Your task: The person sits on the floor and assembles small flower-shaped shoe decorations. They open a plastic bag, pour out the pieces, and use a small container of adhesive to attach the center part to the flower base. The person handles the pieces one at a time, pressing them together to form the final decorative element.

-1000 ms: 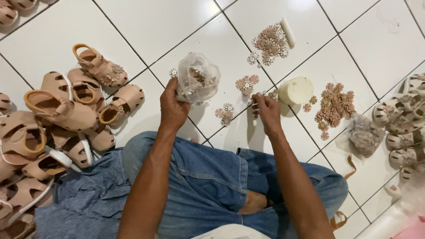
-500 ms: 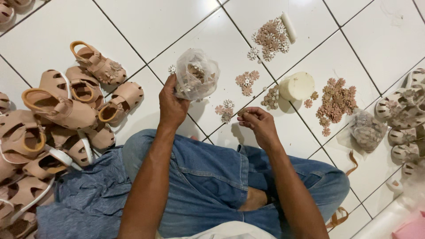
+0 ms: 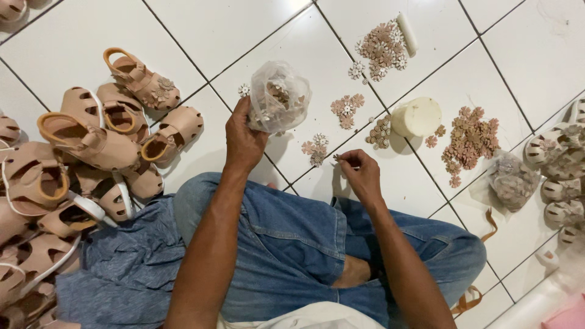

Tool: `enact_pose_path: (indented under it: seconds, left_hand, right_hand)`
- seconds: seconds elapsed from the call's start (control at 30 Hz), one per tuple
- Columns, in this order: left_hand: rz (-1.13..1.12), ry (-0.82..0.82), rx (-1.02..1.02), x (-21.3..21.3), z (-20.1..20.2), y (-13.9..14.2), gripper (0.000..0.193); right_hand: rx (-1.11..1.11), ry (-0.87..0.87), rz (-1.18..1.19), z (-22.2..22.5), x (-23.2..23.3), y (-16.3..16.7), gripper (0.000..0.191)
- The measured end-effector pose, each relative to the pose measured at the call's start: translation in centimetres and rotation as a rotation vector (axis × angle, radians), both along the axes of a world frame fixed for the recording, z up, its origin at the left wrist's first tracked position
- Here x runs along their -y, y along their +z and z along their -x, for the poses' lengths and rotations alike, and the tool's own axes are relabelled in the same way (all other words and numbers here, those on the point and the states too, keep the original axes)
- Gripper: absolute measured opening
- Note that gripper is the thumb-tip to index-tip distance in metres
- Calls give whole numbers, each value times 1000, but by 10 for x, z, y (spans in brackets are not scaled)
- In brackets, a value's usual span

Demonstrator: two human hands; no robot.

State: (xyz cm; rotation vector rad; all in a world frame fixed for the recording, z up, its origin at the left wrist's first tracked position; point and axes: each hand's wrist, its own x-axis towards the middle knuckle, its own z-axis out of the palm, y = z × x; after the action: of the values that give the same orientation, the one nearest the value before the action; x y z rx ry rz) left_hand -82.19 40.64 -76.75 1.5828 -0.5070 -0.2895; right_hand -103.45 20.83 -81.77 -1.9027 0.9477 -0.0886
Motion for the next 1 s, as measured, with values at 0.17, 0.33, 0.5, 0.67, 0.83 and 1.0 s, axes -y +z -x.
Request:
enact_pose_path:
  seconds: [0.17,0.33,0.5,0.67,0.83,1.0]
  left_hand:
    - [50,-21,-48,0,0,0,47]
    - [34,-19,-39,1,0,0,46]
    - [-5,1,-16,0,0,2,45]
    - [-37,6,-6,0,0,1,45]
    - [32,-12,-34,0,0,-1,44]
    - [-15,-1,-29,1,1,1,44]
  right_hand:
    - [-37,308,231,15,-3,9,16]
    - [-60,310,310,3,-20,14,26]
    - [-240,163,315,-29,-43,5,36]
    - [-136,135,103,-22,-33,3,27]
    - [-50,97,-45,7,5,8,19]
    - [75,-25,-253,27,21,7,22]
